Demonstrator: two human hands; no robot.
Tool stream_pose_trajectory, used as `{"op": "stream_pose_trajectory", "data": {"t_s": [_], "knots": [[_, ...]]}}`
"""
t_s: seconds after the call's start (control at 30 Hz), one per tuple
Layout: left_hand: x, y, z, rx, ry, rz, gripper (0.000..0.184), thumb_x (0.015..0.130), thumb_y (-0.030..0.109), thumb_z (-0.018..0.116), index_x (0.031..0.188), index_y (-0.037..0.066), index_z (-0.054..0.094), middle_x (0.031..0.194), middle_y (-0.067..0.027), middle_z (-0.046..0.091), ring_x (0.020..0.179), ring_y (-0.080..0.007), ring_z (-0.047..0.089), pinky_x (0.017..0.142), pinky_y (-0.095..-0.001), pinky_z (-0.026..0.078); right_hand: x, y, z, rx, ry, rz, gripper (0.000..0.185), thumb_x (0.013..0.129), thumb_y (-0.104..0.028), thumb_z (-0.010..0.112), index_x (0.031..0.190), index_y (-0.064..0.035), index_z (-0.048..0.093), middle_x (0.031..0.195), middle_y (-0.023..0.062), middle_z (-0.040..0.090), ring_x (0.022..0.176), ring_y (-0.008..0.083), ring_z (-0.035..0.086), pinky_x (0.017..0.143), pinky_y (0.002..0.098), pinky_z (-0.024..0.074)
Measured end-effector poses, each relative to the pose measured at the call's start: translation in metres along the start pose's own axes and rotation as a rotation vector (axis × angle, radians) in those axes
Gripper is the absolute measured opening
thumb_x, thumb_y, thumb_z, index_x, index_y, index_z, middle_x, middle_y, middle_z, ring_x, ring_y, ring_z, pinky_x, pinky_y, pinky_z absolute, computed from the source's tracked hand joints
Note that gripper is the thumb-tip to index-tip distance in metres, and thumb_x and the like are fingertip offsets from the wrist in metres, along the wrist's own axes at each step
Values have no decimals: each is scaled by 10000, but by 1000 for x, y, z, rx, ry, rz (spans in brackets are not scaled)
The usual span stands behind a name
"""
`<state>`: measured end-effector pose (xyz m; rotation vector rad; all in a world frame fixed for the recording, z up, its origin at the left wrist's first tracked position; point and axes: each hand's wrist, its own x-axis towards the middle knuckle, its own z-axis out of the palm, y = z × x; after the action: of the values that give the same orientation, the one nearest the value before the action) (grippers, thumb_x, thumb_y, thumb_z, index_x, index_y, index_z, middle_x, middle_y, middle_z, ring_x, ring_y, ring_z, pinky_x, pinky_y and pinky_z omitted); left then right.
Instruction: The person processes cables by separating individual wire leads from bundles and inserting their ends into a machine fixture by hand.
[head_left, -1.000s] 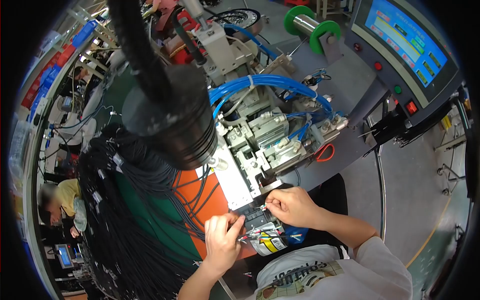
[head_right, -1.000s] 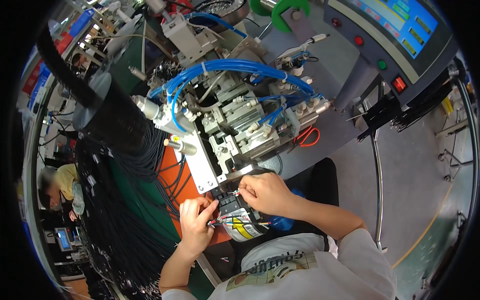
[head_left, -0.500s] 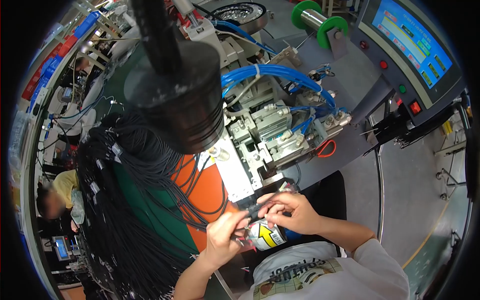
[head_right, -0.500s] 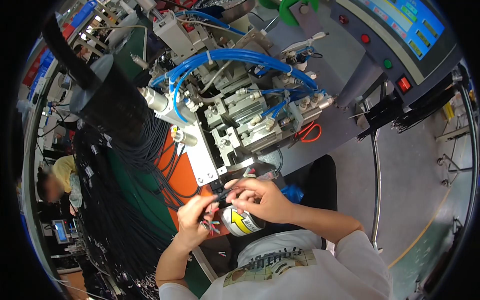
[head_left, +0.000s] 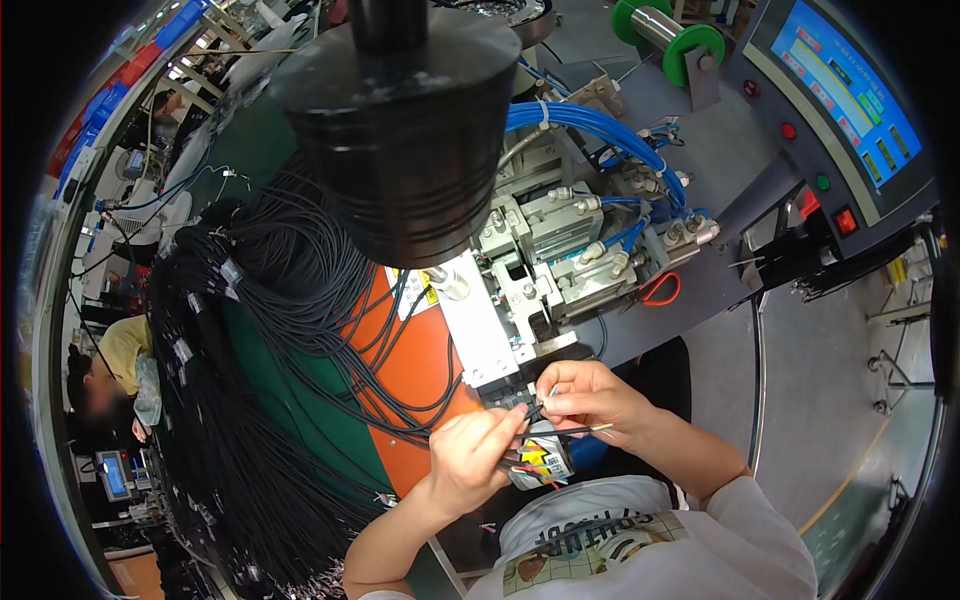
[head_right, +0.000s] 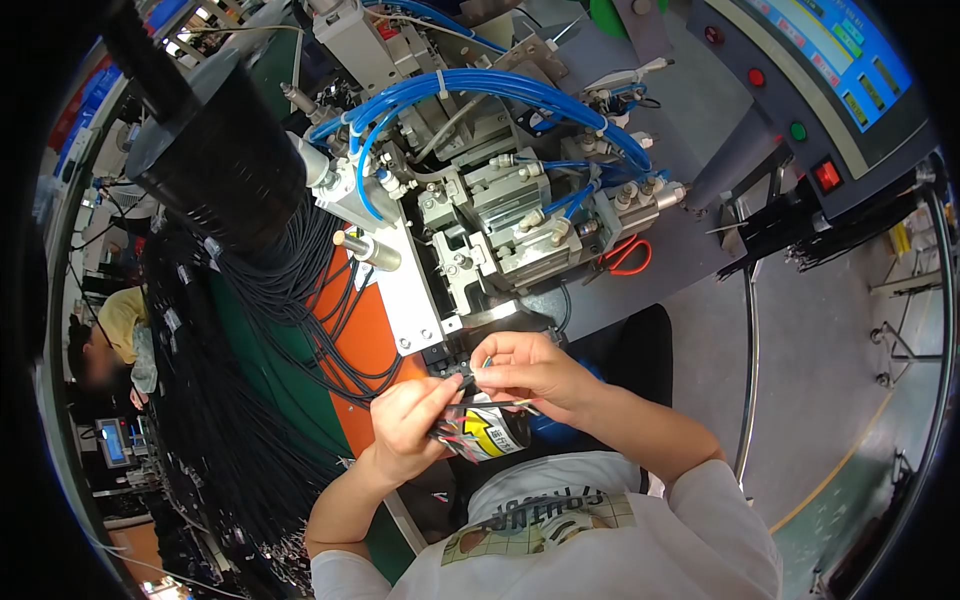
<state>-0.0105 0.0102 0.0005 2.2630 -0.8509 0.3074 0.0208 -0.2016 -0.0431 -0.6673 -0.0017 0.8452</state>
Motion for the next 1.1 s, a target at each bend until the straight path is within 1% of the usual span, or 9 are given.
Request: {"op": "stream_pose_trajectory", "data": {"t_s": [0.13, 0.23, 0.37, 0.4, 0.57, 0.6, 0.73, 0.93, 1.1], "knots": [[4, 7, 2, 158, -53, 28, 427, 623, 13, 706, 1043, -30, 648, 779, -76, 591, 616, -215, 589, 546, -329, 446, -6, 2, 16, -287, 130, -181, 151, 929, -52, 637, 1063, -12, 579, 843, 16, 607, 720, 51, 584, 617, 176, 449], [8, 10, 1, 156, -67, -40, 358, 619, 6, 697, 969, -14, 625, 714, -73, 521, 590, -226, 566, 534, -337, 440, -9, 6, 32, -149, 109, -236, 218, 954, -82, 614, 1146, 8, 565, 895, 35, 628, 785, 54, 602, 678, 181, 468], [7, 6, 3, 1, -96, -134, 189, 703, 15, 701, 850, 7, 583, 723, -99, 572, 577, -249, 572, 518, -339, 439, -5, 3, 7, 6, 19, -87, 269, 992, -144, 576, 1165, 59, 608, 910, 109, 678, 668, 93, 623, 543, 178, 473], [7, 4, 2, -127, -105, -184, 169, 733, 20, 695, 861, 5, 586, 726, -97, 578, 585, -235, 580, 527, -330, 443, -4, 5, 6, 0, 42, -94, 263, 982, -134, 596, 1146, 68, 634, 908, 129, 696, 623, 104, 625, 481, 180, 449], [4, -13, -1, -626, -134, -362, 88, 890, 73, 634, 904, -1, 589, 739, -77, 604, 634, -169, 595, 575, -302, 464, -1, 5, 6, -114, 9, -195, 230, 961, -92, 620, 1134, 57, 653, 937, 145, 708, 646, 105, 647, 493, 180, 454], [5, -13, -9, -690, -227, -412, 70, 894, 39, 599, 941, -10, 584, 838, -103, 632, 744, -195, 611, 683, -303, 488, 0, 5, 6, -139, 13, -210, 220, 958, -83, 623, 1126, 54, 658, 941, 149, 710, 647, 106, 650, 495, 180, 454], [5, -21, -16, -1021, -368, -584, 137, 998, 116, 539, 964, 2, 606, 830, -45, 633, 766, -103, 562, 703, -273, 470, -2, -1, 10, -312, 27, -237, 191, 955, -63, 612, 1103, 44, 669, 927, 140, 714, 631, 99, 651, 499, 177, 450], [12, -17, -21, -1140, -404, -728, 175, 1015, 152, 530, 955, 10, 613, 820, -10, 612, 772, -63, 524, 705, -246, 444, 0, -6, 7, -370, 11, -208, 171, 939, -50, 624, 1074, 44, 670, 918, 133, 715, 618, 90, 645, 502, 192, 457], [11, -17, -15, -964, -345, -677, 141, 968, 132, 583, 906, 8, 604, 693, 18, 551, 610, -48, 448, 559, -237, 380, 3, -4, 5, -374, 57, -210, 129, 893, -42, 668, 1007, 19, 669, 853, 98, 705, 586, 94, 634, 498, 226, 474]]}}
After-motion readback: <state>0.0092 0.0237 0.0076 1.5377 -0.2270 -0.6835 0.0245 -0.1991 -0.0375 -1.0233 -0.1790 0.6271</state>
